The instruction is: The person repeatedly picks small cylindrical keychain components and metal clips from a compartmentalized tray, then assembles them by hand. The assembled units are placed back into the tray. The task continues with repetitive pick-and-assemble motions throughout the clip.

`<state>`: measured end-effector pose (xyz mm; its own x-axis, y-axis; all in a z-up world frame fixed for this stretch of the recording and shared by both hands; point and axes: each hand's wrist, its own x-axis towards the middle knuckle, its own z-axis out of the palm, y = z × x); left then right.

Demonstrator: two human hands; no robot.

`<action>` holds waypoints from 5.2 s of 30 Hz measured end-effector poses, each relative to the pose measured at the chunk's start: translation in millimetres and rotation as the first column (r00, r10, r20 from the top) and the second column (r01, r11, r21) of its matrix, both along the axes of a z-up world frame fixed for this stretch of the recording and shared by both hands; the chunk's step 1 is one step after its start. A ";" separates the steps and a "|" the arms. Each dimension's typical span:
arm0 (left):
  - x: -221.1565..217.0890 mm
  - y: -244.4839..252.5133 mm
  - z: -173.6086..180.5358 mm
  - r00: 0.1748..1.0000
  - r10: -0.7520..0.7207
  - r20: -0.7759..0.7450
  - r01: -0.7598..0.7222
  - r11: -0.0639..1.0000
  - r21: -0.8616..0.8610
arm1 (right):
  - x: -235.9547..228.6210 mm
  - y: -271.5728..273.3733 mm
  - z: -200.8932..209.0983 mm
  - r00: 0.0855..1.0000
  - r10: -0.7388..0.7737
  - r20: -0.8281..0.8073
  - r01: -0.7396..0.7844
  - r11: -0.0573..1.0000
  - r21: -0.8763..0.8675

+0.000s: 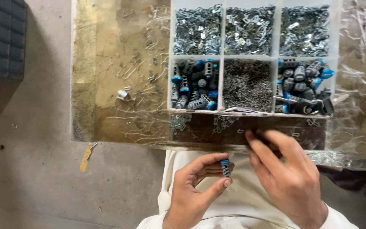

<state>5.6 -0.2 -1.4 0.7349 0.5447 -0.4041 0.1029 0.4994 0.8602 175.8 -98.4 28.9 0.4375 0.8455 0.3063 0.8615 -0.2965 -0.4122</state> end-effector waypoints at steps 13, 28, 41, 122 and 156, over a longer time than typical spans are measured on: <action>14.0 -5.8 2.6 0.999 -0.026 0.021 0.026 0.999 0.022 | -21.8 -28.8 -10.3 0.853 -0.141 -0.503 0.211 0.974 0.085; 13.4 -4.2 10.5 0.996 -0.073 0.060 0.065 0.989 0.131 | -26.3 -29.2 -22.6 0.793 -0.055 -0.607 0.205 0.962 0.180; 10.7 -5.7 3.1 0.995 -0.067 0.070 0.059 0.992 0.112 | -23.5 -16.2 -7.5 0.921 -0.122 -0.371 0.190 0.970 0.152; -7.2 -5.9 6.4 0.999 0.024 0.048 -0.026 0.999 0.047 | -22.0 -37.3 -22.6 0.480 0.028 -0.877 0.200 0.970 0.141; -45.9 24.1 -7.2 0.951 0.290 0.103 -0.291 0.957 -0.007 | -50.8 64.2 -0.2 0.986 0.143 -0.084 -0.143 0.990 0.011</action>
